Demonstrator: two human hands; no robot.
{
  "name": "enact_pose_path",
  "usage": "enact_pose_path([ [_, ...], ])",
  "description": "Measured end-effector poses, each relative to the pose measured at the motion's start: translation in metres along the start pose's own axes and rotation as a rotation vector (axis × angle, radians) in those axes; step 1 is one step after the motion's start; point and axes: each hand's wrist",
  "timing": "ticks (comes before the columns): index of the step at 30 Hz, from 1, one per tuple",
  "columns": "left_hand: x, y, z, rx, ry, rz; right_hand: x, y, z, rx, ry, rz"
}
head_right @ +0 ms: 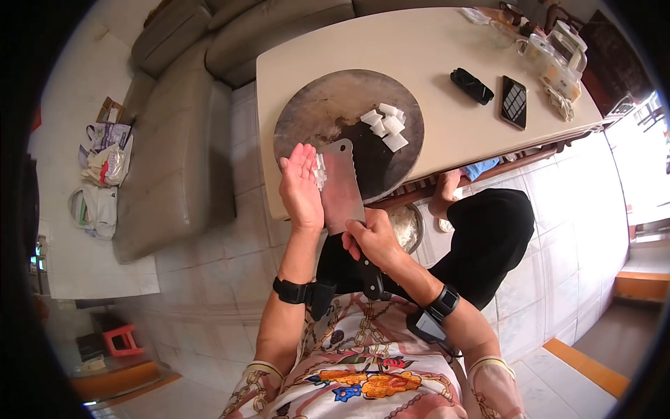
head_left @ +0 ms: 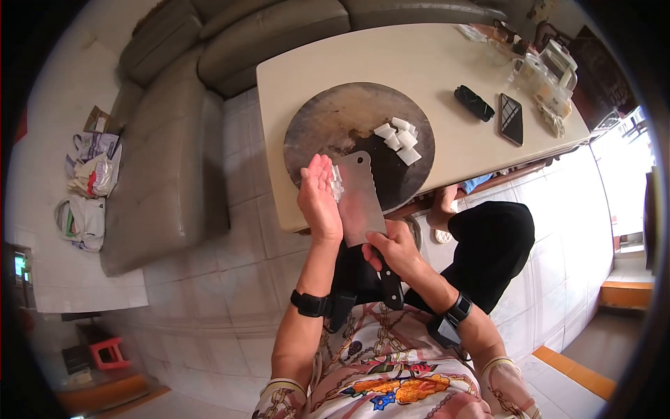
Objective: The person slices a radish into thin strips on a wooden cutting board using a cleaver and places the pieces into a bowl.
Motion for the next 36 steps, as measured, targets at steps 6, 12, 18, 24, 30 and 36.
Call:
enact_pose_path([
  [6,0.005,-0.007,0.023,-0.01,-0.048,0.038,-0.014,0.009,0.018,-0.039,-0.016,-0.044],
  [12,0.027,-0.017,0.088,-0.042,-0.222,-0.024,-0.071,0.009,0.079,0.07,0.044,0.039],
  [18,0.032,-0.037,0.101,-0.451,-0.338,0.211,-0.105,0.023,0.128,0.17,0.171,-0.023],
  [24,0.01,-0.089,0.096,-0.607,-0.26,0.175,-0.109,0.054,0.116,0.236,0.22,0.014],
  [30,-0.031,-0.156,0.088,-0.633,-0.232,-0.099,-0.118,0.104,0.072,0.325,0.198,0.039],
  [36,-0.064,-0.196,0.079,-0.511,-0.387,-0.436,-0.113,0.125,0.049,0.328,0.281,0.115],
])
Point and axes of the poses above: each hand's wrist, its own z-axis away from the middle knuckle, its own x-axis out of the palm, y = z × x, and after that the axes turned 9 degrees about y, right-handed
